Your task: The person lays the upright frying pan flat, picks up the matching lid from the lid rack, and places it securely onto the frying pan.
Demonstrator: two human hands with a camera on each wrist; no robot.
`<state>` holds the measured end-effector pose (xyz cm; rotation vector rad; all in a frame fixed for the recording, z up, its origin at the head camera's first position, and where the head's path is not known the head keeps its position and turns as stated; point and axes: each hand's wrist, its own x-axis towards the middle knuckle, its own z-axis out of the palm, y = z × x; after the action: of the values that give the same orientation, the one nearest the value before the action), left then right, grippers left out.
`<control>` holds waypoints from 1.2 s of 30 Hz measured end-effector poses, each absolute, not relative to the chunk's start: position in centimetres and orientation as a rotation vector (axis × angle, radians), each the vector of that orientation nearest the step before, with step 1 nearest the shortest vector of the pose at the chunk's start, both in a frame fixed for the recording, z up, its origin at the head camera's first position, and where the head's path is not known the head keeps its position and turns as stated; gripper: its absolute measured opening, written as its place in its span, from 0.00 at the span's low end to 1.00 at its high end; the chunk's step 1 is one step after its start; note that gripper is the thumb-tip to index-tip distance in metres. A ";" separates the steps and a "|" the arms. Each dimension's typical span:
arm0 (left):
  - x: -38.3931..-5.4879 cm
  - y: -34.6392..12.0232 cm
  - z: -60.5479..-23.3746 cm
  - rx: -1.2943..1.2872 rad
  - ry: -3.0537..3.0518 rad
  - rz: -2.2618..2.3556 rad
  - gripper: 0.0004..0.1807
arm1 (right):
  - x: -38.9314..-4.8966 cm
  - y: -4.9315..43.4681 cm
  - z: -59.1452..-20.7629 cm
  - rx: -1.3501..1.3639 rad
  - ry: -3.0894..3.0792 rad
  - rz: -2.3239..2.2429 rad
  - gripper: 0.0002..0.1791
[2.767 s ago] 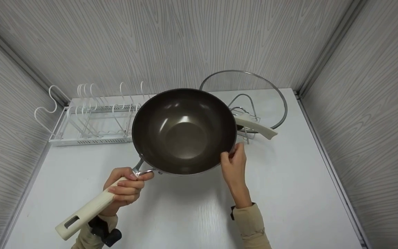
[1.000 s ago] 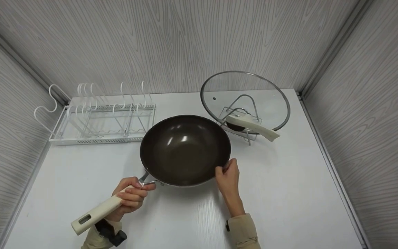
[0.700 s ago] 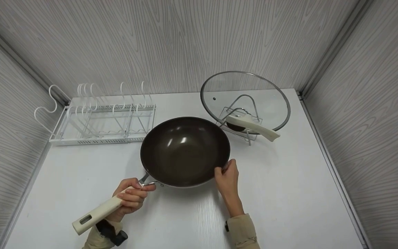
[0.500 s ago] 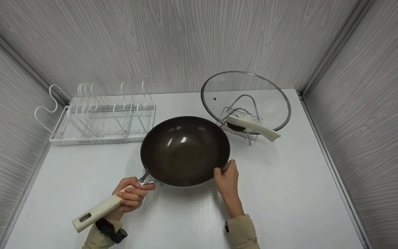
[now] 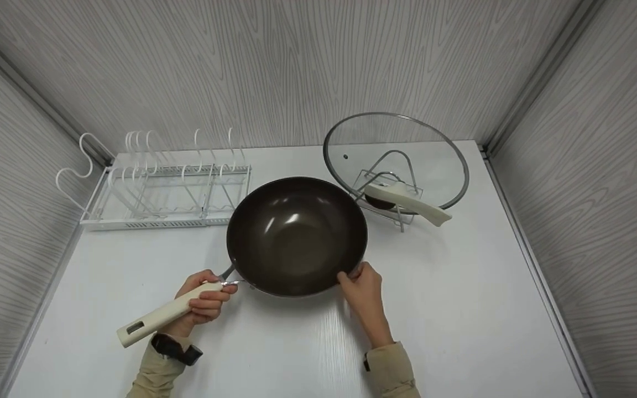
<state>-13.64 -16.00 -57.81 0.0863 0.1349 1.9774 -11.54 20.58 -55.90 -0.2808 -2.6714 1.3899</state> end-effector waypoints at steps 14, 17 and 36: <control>-15.9 -18.5 -60.4 0.116 0.173 1.980 0.30 | -11.2 19.5 -56.2 -0.285 -2.794 1.486 0.11; -16.1 -18.7 -60.2 0.107 0.216 1.991 0.36 | -10.9 19.3 -56.1 -0.272 -2.803 1.493 0.11; -17.0 -20.1 -61.1 0.063 0.187 2.151 0.44 | -9.9 18.0 -56.2 -0.226 -2.824 1.626 0.16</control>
<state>-16.97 -20.06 -61.14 0.0633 0.1873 2.1513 -9.90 18.05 -56.21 -0.2259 -2.8244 1.6261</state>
